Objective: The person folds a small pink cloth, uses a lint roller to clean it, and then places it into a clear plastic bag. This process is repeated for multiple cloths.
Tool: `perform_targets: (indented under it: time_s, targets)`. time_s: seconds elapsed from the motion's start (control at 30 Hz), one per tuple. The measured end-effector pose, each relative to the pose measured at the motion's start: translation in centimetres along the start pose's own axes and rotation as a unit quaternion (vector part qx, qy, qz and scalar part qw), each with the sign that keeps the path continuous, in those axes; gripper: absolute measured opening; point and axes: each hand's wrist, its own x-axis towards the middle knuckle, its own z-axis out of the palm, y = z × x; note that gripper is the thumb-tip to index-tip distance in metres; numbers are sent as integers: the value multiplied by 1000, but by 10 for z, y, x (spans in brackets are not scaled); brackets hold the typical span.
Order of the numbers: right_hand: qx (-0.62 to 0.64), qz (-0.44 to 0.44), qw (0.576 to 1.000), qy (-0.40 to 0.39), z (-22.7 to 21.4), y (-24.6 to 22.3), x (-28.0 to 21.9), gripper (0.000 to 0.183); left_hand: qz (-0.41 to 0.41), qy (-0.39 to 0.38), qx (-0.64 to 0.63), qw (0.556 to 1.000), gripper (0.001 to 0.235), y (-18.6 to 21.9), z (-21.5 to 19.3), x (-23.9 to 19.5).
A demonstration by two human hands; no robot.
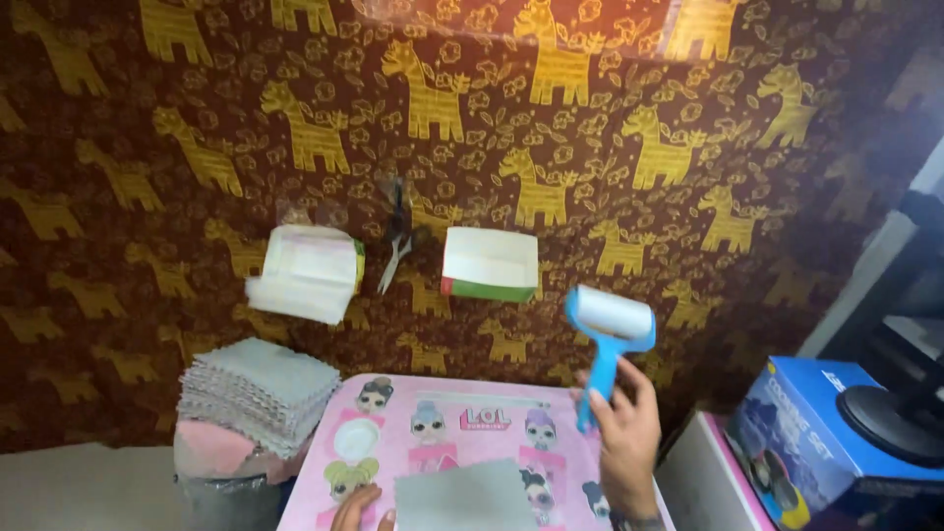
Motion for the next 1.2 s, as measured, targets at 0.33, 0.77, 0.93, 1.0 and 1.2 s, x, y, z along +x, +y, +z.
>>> perform_targets:
  time_s: [0.33, 0.77, 0.93, 1.0, 1.2]
  targets:
    - [-41, -147, 954, -258, 104, 12, 34, 42, -35, -16, 31, 999, 38, 51, -17, -6]
    - [-40, -71, 972, -219, 120, 8, 42, 38, -7, -124, 54, 991, 35, 96, -54, 5]
    - [-122, -136, 969, -165, 94, 30, 45, 53, 63, -140, 32, 988, 34, 112, -62, 9]
    - [-119, -118, 967, -190, 69, 63, 45, 37, 38, -154, 35, 987, 35, 122, -66, 8]
    - [-347, -92, 828, -431, -7, 138, 16, 33, 27, -168, 37, 985, 37, 141, -71, 8]
